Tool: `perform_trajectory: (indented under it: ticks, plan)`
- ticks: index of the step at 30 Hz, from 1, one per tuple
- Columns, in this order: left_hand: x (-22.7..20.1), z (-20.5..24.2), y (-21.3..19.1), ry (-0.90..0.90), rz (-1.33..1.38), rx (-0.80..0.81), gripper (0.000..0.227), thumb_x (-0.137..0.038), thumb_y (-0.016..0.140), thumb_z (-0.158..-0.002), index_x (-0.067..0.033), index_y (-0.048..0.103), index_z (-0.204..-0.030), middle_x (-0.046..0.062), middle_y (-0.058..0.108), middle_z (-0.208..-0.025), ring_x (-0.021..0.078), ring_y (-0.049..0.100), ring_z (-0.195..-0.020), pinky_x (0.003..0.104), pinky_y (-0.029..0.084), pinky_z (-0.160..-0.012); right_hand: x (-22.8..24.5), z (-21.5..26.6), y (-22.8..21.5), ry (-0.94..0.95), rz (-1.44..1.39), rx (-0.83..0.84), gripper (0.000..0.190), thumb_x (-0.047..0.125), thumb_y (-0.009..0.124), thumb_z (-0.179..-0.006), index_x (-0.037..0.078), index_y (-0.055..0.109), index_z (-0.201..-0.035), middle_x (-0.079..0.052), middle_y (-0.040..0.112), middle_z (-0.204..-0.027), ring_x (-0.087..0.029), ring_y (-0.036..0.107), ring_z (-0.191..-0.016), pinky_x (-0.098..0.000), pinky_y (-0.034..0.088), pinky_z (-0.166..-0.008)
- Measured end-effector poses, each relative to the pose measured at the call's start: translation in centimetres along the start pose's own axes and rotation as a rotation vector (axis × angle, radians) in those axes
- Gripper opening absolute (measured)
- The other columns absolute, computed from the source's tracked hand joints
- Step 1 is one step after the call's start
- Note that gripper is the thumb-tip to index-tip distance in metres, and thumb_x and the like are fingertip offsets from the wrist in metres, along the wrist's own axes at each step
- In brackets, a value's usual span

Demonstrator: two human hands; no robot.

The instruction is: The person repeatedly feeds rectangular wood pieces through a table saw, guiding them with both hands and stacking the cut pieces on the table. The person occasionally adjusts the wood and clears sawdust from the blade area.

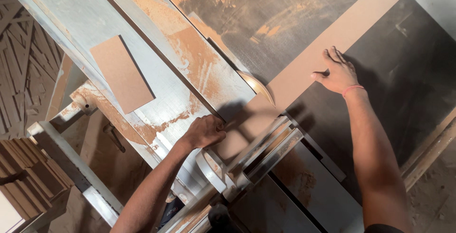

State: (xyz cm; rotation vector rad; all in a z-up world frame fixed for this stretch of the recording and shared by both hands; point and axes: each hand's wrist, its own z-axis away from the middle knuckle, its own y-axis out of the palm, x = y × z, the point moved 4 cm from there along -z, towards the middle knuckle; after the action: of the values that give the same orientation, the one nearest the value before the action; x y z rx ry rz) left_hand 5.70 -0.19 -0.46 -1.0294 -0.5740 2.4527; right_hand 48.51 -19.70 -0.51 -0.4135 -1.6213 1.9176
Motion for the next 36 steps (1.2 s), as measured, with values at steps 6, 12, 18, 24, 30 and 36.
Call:
perform_trajectory:
  ticks: [6, 12, 18, 24, 30, 36]
  plan:
    - [-0.6, 0.4, -0.1, -0.002, -0.05, -0.038, 0.019, -0.022, 0.062, -0.083, -0.0087, 0.063, -0.069, 0.007, 0.063, -0.063, 0.0174, 0.06, -0.062, 0.039, 0.053, -0.061, -0.1, 0.2, -0.1, 0.019, -0.041, -0.005, 0.092, 0.053, 0.07, -0.086, 0.009, 0.034, -0.159, -0.018, 0.022, -0.17, -0.032, 0.02, -0.157, -0.0593, 0.029, -0.117]
    - [-0.2, 0.1, 0.5, 0.038, -0.059, -0.098, 0.02, -0.024, 0.063, -0.083, -0.0061, 0.068, -0.076, 0.011, 0.068, -0.075, 0.0225, 0.068, -0.072, 0.041, 0.057, -0.071, -2.2, -0.6, 0.4, 0.131, 0.027, 0.049, 0.092, 0.053, 0.07, -0.086, 0.013, 0.033, -0.16, -0.012, 0.021, -0.171, -0.027, 0.019, -0.158, -0.0593, 0.025, -0.119]
    - [1.6, -0.5, 1.5, 0.232, 0.215, -0.198, 0.024, -0.025, 0.064, -0.089, -0.0023, 0.072, -0.089, 0.012, 0.069, -0.096, 0.0237, 0.067, -0.086, 0.039, 0.059, -0.073, -5.8, 1.9, -3.0, 0.137, -0.161, -0.169, 0.075, 0.055, 0.078, -0.082, 0.005, 0.066, -0.137, -0.02, 0.048, -0.159, -0.036, 0.039, -0.151, -0.0463, 0.037, -0.119]
    - [1.9, -0.6, 1.4, 0.128, 0.303, -0.225, 0.029, -0.027, 0.074, -0.09, 0.0008, 0.069, -0.094, 0.011, 0.066, -0.087, 0.024, 0.063, -0.079, 0.041, 0.054, -0.07, -6.9, 3.5, -3.8, 0.782, -0.325, -0.069, 0.073, 0.064, 0.075, -0.086, 0.005, 0.076, -0.13, -0.028, 0.071, -0.132, -0.043, 0.065, -0.13, -0.0501, 0.05, -0.116]
    - [-0.8, 2.2, -1.4, 0.303, 0.52, -0.255, 0.029, -0.014, 0.078, -0.084, 0.0, 0.064, -0.105, 0.008, 0.063, -0.083, 0.0194, 0.061, -0.079, 0.035, 0.053, -0.072, -4.9, -1.4, -4.6, 0.729, -0.038, -0.329, 0.113, 0.059, 0.088, -0.074, -0.019, 0.041, -0.141, -0.034, 0.061, -0.128, -0.053, 0.058, -0.115, -0.0634, 0.042, -0.098]
    - [3.6, 6.0, -3.9, 0.281, 1.171, -0.55, 0.039, -0.018, 0.067, -0.096, -0.006, 0.062, -0.133, 0.003, 0.064, -0.091, 0.0149, 0.06, -0.082, 0.031, 0.054, -0.073, -3.8, -2.3, -2.7, 0.611, -1.088, -0.381, 0.074, 0.044, 0.075, -0.079, -0.006, 0.061, -0.132, -0.015, 0.068, -0.131, -0.031, 0.069, -0.118, -0.0469, 0.056, -0.1]
